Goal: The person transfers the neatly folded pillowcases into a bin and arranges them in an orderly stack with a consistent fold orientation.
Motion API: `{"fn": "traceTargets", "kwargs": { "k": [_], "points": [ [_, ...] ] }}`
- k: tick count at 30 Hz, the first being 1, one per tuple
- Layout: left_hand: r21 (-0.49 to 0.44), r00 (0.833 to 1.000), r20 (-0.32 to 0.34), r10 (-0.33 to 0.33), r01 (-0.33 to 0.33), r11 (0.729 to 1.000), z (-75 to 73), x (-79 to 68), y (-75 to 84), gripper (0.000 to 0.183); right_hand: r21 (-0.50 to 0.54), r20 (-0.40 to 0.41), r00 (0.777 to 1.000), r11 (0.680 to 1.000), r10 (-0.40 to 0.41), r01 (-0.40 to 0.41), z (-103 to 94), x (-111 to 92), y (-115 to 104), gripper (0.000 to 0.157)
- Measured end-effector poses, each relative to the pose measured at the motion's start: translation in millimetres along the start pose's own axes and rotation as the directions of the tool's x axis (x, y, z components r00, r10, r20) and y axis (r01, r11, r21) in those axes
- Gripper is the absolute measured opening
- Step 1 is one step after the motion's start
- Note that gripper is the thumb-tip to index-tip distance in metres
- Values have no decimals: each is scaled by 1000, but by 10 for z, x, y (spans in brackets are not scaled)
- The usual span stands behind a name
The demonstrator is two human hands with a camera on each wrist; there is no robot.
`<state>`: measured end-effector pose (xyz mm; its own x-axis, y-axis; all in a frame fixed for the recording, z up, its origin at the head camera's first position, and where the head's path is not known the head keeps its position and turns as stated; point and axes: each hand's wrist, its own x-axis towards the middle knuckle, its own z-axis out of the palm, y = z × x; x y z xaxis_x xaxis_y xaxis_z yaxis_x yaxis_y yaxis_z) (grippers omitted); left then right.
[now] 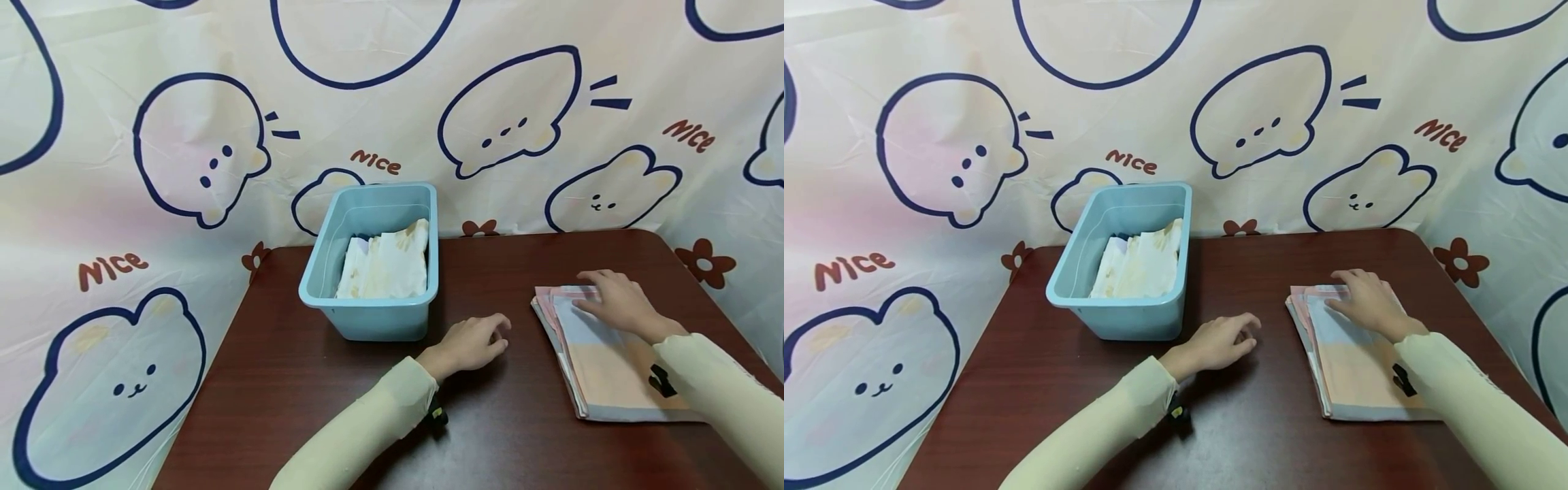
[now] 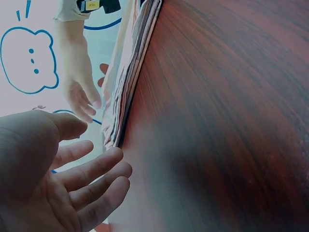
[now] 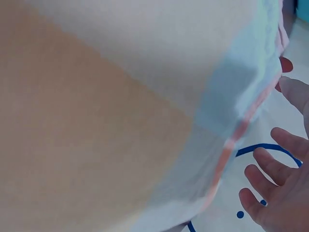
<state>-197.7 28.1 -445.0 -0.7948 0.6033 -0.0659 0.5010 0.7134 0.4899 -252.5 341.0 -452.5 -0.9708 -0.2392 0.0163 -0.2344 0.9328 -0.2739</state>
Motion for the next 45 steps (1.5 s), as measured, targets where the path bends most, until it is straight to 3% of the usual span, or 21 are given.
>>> {"fn": "traceTargets", "kwargs": {
  "k": [7, 15, 20, 27, 40, 45],
  "points": [
    [-16, 1000, 0, -9, 9, 1000, -26, 19, 58, 28, 35, -15, 1000, 999, 14, -13, -101, -111, 83, 58],
    [-40, 1000, -14, -11, 11, 999, -37, 40, 107, 29, 71, 61, 995, 994, 80, -85, -204, -223, 199, 64],
    [-51, 999, -32, -21, 19, 999, -28, 53, 143, 29, 68, 49, 995, 994, 88, -91, -211, -274, 295, 67],
    [-75, 999, -33, -32, 30, 997, 11, 60, 238, 29, 67, -9, 996, 993, 94, -93, -254, -350, 407, 65],
    [-75, 998, -27, -61, 59, 995, 118, 105, 282, 28, 106, 30, 989, 984, 143, -145, -285, -500, 719, 71],
    [-133, 997, -16, -72, 70, 989, 144, 130, 283, 30, 133, 54, 989, 980, 139, -145, -269, -543, 781, 68]
  ]
}}
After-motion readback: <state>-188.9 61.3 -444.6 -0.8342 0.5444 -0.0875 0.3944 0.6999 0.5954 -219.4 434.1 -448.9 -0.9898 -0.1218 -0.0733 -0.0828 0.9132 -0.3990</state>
